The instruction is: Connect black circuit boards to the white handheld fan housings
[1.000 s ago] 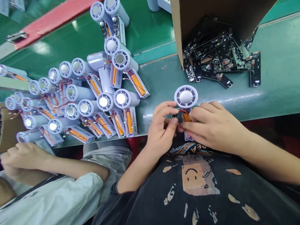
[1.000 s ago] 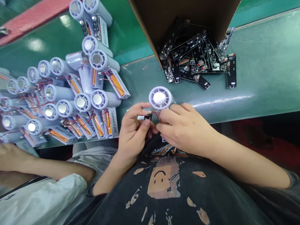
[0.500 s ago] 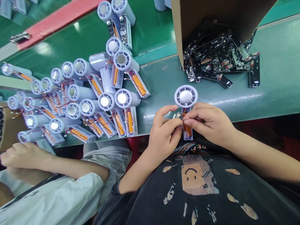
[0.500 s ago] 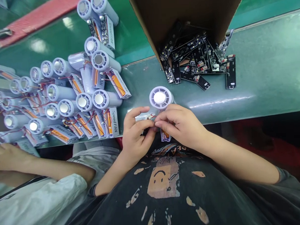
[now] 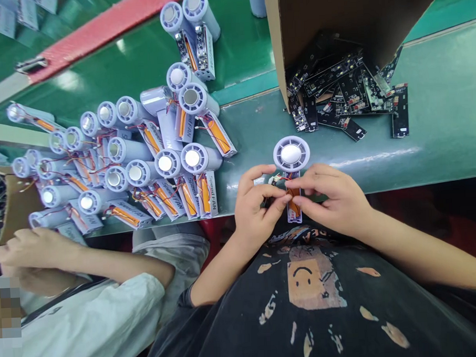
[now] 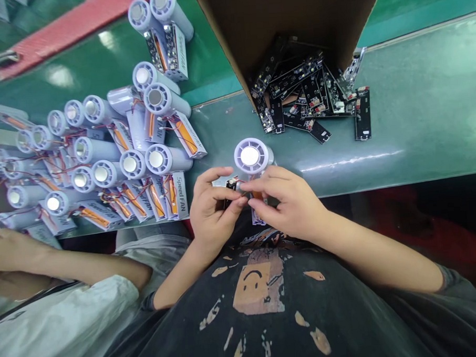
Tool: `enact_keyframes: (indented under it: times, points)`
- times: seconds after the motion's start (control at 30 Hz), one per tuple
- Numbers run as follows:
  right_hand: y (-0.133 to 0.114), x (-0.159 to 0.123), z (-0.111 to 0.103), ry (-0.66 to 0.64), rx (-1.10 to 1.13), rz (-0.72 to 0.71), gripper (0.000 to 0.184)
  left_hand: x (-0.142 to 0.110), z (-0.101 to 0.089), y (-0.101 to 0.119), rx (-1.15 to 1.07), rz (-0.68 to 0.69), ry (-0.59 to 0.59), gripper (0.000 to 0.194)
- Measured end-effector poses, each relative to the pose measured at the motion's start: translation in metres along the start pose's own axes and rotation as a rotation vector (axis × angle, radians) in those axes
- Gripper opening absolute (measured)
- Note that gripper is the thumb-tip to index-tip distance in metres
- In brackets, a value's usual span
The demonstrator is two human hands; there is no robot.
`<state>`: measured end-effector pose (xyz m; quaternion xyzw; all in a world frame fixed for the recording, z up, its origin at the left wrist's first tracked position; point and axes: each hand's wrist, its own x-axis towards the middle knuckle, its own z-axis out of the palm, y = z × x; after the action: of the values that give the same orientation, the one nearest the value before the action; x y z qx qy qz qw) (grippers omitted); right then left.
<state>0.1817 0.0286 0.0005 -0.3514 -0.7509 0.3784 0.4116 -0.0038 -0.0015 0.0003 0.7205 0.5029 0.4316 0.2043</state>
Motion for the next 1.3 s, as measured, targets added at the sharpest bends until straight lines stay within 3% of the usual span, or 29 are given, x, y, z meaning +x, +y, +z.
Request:
enact_keyframes:
  times: [0.13, 0.3, 0.43, 0.53, 0.67, 0.8, 1.1, 1.3]
  points:
    - [0.003, 0.000, 0.009, 0.097, -0.133, -0.163, 0.014, -0.005, 0.009, -0.001, -0.257, -0.229, 0.026, 0.015]
    - [0.011, 0.002, 0.013, 0.135, -0.075, -0.174, 0.009, -0.010, 0.014, -0.002, -0.488, -0.353, 0.004, 0.021]
    - [0.011, 0.004, 0.012, 0.173, 0.016, -0.077, 0.006, -0.009, 0.011, 0.000, -0.423, -0.276, -0.017, 0.013]
    - [0.007, 0.006, 0.009, 0.198, -0.042, -0.067, 0.007, -0.009, 0.010, 0.001, -0.481, -0.252, 0.003, 0.033]
    - [-0.002, 0.010, 0.006, 0.191, -0.369, -0.161, 0.016, -0.009, 0.007, 0.000, -0.384, -0.225, -0.028, 0.023]
    - [-0.009, 0.012, 0.001, 0.160, -0.622, -0.281, 0.021, -0.007, 0.003, 0.000, -0.311, -0.201, -0.039, 0.026]
    - [-0.011, 0.013, 0.000, 0.138, -0.631, -0.281, 0.020, -0.005, 0.000, 0.001, -0.175, -0.139, -0.062, 0.023]
    - [-0.015, 0.013, -0.002, 0.105, -0.635, -0.265, 0.023, 0.000, 0.000, 0.007, -0.032, -0.013, -0.030, 0.024]
